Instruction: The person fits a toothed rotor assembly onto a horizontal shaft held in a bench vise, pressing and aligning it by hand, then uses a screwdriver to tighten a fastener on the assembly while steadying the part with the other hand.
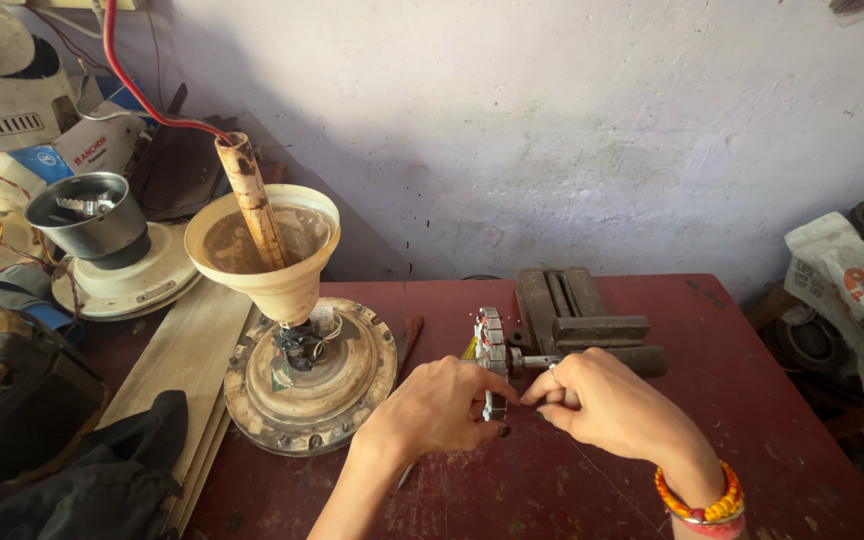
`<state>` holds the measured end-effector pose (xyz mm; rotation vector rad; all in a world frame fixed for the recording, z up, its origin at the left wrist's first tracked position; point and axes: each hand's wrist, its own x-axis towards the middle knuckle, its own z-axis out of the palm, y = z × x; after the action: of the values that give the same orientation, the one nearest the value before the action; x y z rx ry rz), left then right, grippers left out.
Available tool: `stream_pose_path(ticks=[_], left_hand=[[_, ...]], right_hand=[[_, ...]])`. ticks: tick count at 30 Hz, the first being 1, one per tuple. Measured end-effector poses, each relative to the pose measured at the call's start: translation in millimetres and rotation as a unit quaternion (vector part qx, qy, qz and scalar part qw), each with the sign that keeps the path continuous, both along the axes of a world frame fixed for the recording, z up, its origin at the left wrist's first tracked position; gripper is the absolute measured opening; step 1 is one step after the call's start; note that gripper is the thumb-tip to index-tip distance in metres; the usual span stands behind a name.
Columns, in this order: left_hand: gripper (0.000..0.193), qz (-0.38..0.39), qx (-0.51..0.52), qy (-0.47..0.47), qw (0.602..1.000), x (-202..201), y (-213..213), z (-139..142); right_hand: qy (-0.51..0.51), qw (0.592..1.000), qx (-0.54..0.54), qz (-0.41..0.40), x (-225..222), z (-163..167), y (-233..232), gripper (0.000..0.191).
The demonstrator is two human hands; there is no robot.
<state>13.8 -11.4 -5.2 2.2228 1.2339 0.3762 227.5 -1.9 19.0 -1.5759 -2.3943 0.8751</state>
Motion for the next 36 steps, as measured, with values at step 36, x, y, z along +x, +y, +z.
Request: stream_pose_path(ticks=[36], left_hand=[[0.023, 0.123, 0.048, -0.089, 0.987, -24.7, 26.0, -30.1]], right_hand=[[0.171, 0.984, 0.005, -0.046, 19.5, -15.7, 21.2, 0.028]])
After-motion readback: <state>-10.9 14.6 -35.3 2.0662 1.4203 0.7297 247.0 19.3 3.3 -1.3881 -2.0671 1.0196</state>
